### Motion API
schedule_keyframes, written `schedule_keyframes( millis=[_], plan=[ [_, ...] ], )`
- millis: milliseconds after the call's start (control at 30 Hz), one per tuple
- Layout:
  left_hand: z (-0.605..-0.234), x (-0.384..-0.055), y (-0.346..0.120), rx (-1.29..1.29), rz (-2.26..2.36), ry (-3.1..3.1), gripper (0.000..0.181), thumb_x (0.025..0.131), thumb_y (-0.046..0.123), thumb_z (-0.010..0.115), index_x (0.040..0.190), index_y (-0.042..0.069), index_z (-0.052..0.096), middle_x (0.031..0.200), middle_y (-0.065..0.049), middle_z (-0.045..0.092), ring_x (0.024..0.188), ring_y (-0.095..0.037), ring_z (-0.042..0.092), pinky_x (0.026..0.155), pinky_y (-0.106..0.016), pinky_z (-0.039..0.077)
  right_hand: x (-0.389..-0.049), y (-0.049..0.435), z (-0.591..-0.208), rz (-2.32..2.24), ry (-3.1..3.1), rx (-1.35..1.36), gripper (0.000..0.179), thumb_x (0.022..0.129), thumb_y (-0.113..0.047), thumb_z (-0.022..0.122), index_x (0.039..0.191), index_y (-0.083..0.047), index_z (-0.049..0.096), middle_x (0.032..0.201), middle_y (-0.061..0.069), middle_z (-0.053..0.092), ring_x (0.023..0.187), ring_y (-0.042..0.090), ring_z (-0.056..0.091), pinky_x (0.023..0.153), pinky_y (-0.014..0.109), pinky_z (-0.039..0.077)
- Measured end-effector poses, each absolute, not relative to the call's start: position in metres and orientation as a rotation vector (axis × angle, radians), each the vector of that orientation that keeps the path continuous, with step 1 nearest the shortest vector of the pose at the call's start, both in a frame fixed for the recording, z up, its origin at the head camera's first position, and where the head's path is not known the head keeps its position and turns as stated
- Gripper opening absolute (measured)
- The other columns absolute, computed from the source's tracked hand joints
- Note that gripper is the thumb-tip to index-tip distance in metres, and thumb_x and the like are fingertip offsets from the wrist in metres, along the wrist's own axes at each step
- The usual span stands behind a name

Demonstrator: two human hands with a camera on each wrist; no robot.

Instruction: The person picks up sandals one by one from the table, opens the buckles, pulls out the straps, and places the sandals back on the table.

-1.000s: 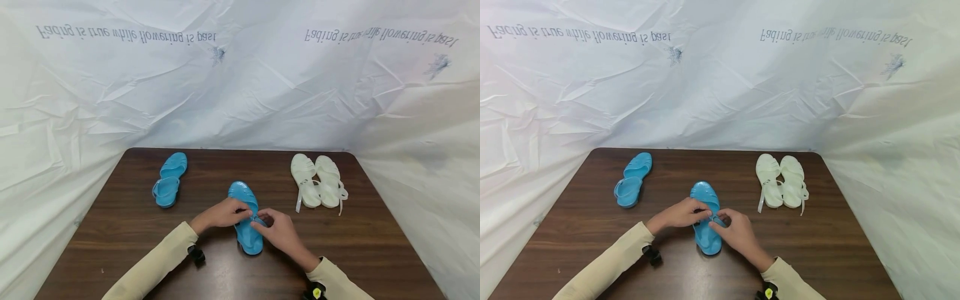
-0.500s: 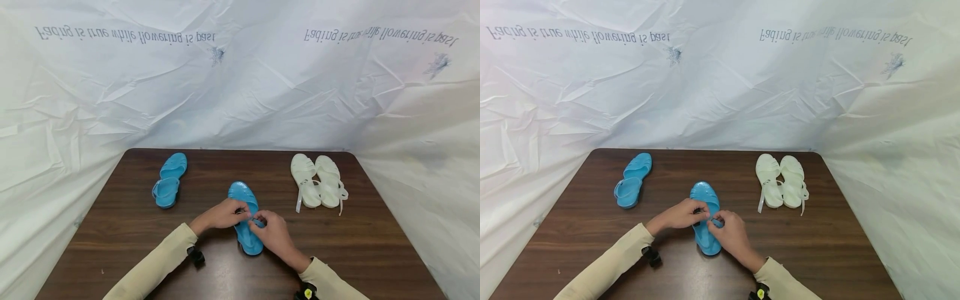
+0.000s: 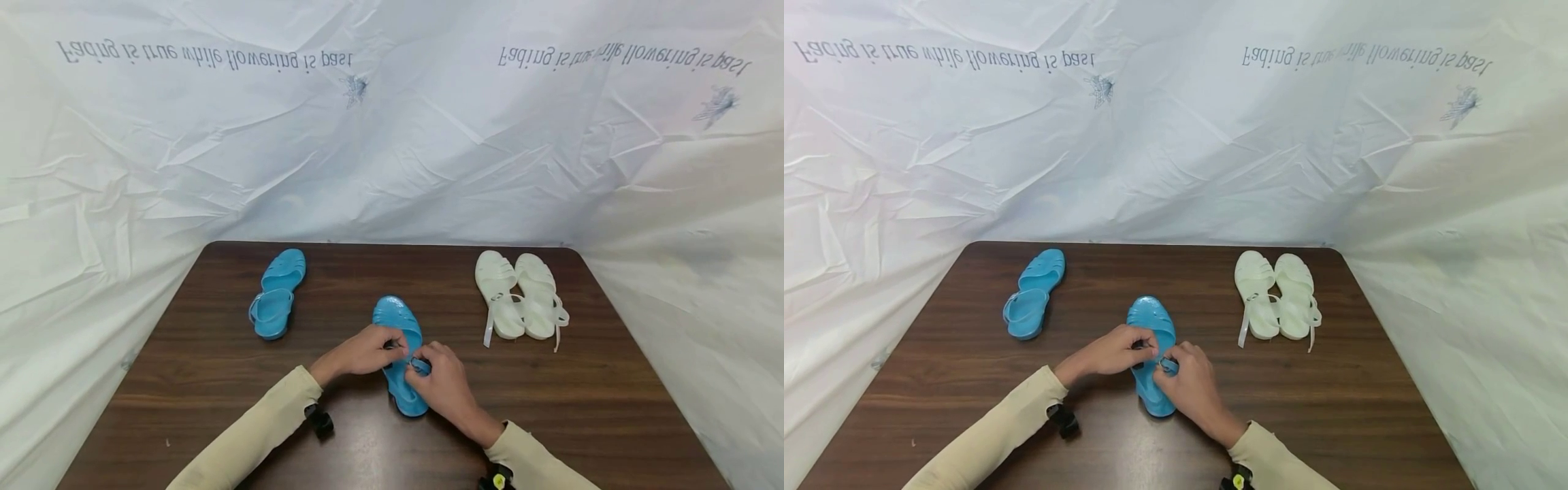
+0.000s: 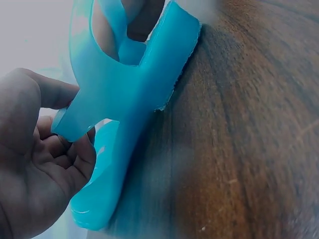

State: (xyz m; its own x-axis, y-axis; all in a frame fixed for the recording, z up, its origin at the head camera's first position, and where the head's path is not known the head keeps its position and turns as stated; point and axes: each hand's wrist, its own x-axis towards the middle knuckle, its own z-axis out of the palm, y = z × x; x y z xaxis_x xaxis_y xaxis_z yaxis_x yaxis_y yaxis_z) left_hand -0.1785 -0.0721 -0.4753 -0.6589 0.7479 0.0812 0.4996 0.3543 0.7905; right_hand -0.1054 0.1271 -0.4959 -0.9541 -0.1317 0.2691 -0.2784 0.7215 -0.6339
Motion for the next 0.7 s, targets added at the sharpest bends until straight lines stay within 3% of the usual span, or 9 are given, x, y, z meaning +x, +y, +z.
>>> schedule_keyframes(
  millis=[267,467,700],
  plan=[
    [-0.480,-0.176,-0.071,1.031,1.213,2.353,0.019,0.106,0.025,0.056,0.093,0.023,0.070,0.076,0.008,0.061,0.062,-0.004,0.051,0.059,-0.022,0.045,-0.104,0.128,-0.492,1.125,-2.684,0.332,0.007,0.085,-0.015,0.081,0.090,-0.013,0.077,0.079,-0.011,0.058,0.073,0.005,0.051,0.065,0.025,0.046],
    [-0.483,-0.175,-0.072,1.041,1.195,2.337,0.035,0.107,0.039,0.054,0.081,0.019,0.067,0.062,0.009,0.050,0.052,-0.004,0.044,0.052,-0.021,0.039,-0.102,0.129,-0.490,1.130,-2.693,0.338,0.009,0.086,-0.014,0.081,0.094,-0.012,0.078,0.080,-0.011,0.059,0.074,0.004,0.051,0.065,0.024,0.046],
    [-0.486,-0.173,-0.073,1.081,1.232,2.305,0.019,0.106,0.028,0.058,0.091,0.023,0.068,0.072,0.009,0.058,0.060,-0.005,0.052,0.057,-0.021,0.045,-0.101,0.129,-0.491,1.116,-2.685,0.342,0.009,0.083,-0.013,0.082,0.091,-0.012,0.078,0.078,-0.011,0.057,0.072,0.004,0.049,0.063,0.024,0.043]
  ],
)
